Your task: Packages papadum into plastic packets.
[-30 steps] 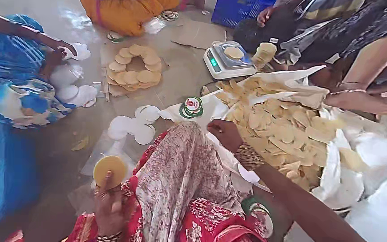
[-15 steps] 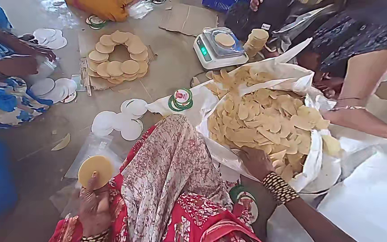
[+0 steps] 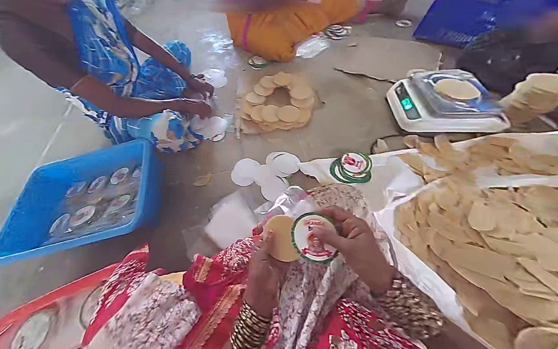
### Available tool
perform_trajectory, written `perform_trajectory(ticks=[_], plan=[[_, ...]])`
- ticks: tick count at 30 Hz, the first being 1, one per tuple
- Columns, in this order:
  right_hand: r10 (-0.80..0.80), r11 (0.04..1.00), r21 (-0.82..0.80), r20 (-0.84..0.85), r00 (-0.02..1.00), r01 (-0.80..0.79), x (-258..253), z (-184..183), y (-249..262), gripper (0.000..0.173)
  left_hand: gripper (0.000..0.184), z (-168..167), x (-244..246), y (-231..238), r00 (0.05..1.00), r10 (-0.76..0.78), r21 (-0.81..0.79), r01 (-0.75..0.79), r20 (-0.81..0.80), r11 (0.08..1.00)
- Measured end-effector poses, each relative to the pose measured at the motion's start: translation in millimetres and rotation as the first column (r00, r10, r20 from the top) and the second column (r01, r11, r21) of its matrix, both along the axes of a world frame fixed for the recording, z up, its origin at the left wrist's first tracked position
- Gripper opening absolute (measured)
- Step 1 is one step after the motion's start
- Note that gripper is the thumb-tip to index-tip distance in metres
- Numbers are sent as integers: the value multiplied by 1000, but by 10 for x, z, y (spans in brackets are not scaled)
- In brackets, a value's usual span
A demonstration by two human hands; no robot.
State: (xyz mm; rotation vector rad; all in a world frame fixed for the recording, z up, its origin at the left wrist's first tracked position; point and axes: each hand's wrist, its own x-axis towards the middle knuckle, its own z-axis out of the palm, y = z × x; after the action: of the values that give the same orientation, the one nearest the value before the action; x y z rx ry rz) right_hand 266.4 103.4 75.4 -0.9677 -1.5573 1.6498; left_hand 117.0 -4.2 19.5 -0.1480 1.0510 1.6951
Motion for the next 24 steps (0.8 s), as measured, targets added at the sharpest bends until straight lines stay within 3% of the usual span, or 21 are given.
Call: perform_trajectory(ticks=[3,5,7,10,16,20,22,24], plan=[[-59,902,425,282,958,-69,-362,-268,-90,34,33,-27,10,-32,996,26,58,-31,85,998],[-87,819,556,366,926,-143,-485,-360,-118,45,34,-34,-14,-50,994,64,68,-70,85,995],[-97,871,480,369,924,-101,-555,-414,-170,60,34,-36,-36,-49,988,118,72,-125,97,989],[-61,982,186,331,942,-2,-616,-442,-282,77,35,-52,-30,-33,974,174,122,-192,144,974],[-29,1000,9,183,983,28,-674,-441,-353,65,35,-52,-5,-46,993,101,150,-91,-65,984],[11,998,-66,187,982,1,-629,-373,-309,66,41,-34,9,-66,987,44,185,-15,-155,983],[48,997,-69,192,980,-36,-585,-356,-298,69,45,-66,0,-87,961,-3,203,61,-277,977],[62,996,-66,149,987,-53,-522,-338,-290,67,50,-91,-89,-116,870,-78,176,184,-487,967]])
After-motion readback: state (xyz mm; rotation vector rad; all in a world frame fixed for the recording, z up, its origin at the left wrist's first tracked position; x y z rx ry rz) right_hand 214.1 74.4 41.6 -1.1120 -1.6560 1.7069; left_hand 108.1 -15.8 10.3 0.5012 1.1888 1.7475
